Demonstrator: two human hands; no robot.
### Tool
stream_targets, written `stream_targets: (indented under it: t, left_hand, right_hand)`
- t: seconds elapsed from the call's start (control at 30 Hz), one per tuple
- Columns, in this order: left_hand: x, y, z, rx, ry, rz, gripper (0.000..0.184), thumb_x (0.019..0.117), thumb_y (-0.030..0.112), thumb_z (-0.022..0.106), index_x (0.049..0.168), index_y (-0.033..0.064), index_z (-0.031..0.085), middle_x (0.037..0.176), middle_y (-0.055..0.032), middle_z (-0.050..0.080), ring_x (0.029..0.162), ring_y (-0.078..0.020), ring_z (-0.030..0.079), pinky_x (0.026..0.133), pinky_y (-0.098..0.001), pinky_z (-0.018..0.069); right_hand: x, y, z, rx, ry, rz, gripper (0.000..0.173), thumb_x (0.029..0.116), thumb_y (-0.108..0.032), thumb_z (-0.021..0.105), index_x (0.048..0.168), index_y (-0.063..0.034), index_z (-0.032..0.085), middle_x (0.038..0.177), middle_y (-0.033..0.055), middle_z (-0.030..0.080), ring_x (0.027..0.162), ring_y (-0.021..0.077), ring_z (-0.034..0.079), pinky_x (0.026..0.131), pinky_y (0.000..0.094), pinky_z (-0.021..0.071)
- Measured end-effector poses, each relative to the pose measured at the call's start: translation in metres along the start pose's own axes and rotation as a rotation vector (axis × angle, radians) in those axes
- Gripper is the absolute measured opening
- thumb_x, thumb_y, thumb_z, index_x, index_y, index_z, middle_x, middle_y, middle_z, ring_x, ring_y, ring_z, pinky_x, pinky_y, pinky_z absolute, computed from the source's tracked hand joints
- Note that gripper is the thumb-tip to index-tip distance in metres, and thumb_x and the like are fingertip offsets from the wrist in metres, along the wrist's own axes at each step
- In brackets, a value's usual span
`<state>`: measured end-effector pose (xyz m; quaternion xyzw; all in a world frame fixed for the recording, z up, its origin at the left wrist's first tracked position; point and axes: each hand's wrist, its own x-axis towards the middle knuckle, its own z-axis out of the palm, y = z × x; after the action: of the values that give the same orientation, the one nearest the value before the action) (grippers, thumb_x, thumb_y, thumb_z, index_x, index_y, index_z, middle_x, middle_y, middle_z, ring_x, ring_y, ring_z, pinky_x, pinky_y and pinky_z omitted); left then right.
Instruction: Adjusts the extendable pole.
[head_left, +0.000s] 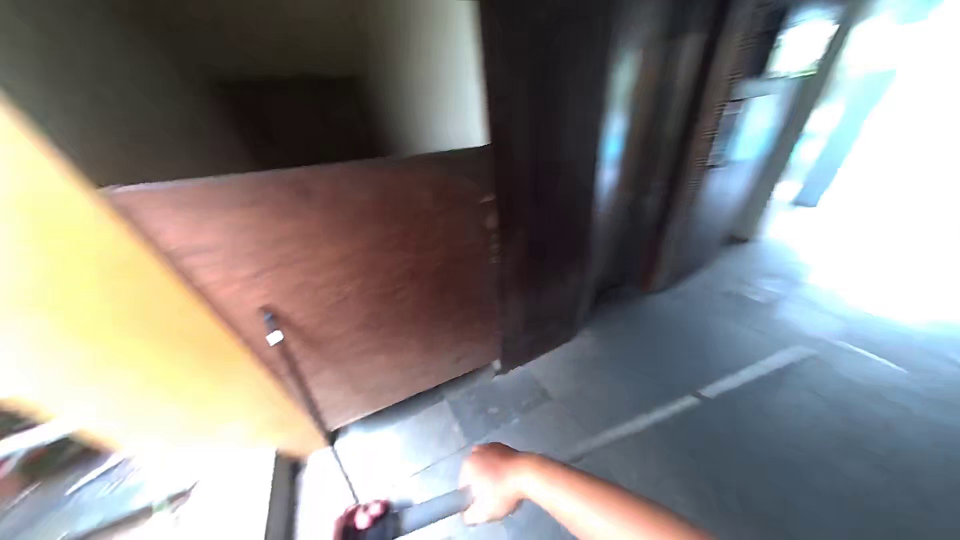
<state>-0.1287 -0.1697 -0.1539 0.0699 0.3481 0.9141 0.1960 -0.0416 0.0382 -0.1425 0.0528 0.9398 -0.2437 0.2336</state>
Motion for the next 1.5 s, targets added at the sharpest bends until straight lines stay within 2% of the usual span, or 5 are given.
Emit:
stream_targets:
  t: [0.23, 0.67, 0.9, 1.17, 1.5]
  left_hand:
    - [0.016, -0.017, -0.059, -0.176, -0.108, 0.169, 0.022, 0.096, 0.025, 0.065, 0.08, 0.0095, 0.068, 0.078, -0.0087, 0.071, 0.08, -0.0238, 0.073, 0.081, -0.0423, 0.0609]
    - [0.136, -0.041, -0.109, -0.121, 0.792, -0.025, 0.036, 0.1076, 0.017, 0.046, 0.074, 0.0052, 0.047, 0.05, -0.0042, 0.047, 0.041, -0.018, 0.052, 0.047, -0.0355, 0.0547]
    - [0.074, 0.038, -0.114, 0.046, 0.357, 0.355, 0.054, 0.106, 0.045, 0.025, 0.106, 0.0136, 0.068, 0.101, -0.0069, 0.073, 0.096, -0.0227, 0.071, 0.093, -0.0444, 0.0575]
    - [0.088, 0.09, -0.078, -0.322, 0.017, 0.347, 0.046, 0.1044, 0.044, 0.049, 0.065, 0.0207, 0.051, 0.051, 0.0098, 0.035, 0.041, -0.0032, 0.036, 0.042, -0.018, 0.0338]
    - [0.103, 0.06, -0.111, -0.308, 0.591, 0.125, 0.062, 0.1064, 0.042, 0.048, 0.051, 0.0197, 0.03, 0.042, 0.0054, 0.024, 0.032, -0.0069, 0.026, 0.034, -0.0221, 0.0277]
  right_hand:
    - [0.065, 0.008, 0.014, 0.408, -0.578, 0.054, 0.029, 0.0951, -0.033, 0.065, 0.077, -0.0121, 0.058, 0.052, -0.0054, 0.042, 0.043, 0.0082, 0.041, 0.045, 0.0297, 0.0377]
    - [0.205, 0.006, 0.057, -0.024, -0.189, 0.153, 0.042, 0.091, -0.046, 0.062, 0.078, -0.0054, 0.063, 0.079, 0.0139, 0.065, 0.078, 0.032, 0.067, 0.069, 0.0573, 0.0509]
    - [0.163, 0.039, 0.008, 0.55, -0.963, -0.037, 0.024, 0.0959, -0.028, 0.056, 0.074, -0.0184, 0.057, 0.049, -0.008, 0.038, 0.04, 0.0054, 0.036, 0.041, 0.0243, 0.0349]
    - [0.192, 0.001, -0.021, 0.922, -1.319, -0.507, 0.053, 0.0938, -0.042, 0.069, 0.135, -0.0105, 0.058, 0.129, 0.0139, 0.066, 0.111, 0.0282, 0.068, 0.092, 0.0474, 0.0579]
    - [0.218, -0.064, 0.023, 0.638, -0.887, -0.036, 0.016, 0.0931, -0.024, 0.068, 0.094, -0.0141, 0.055, 0.06, -0.0036, 0.053, 0.049, 0.0088, 0.055, 0.05, 0.0251, 0.0502]
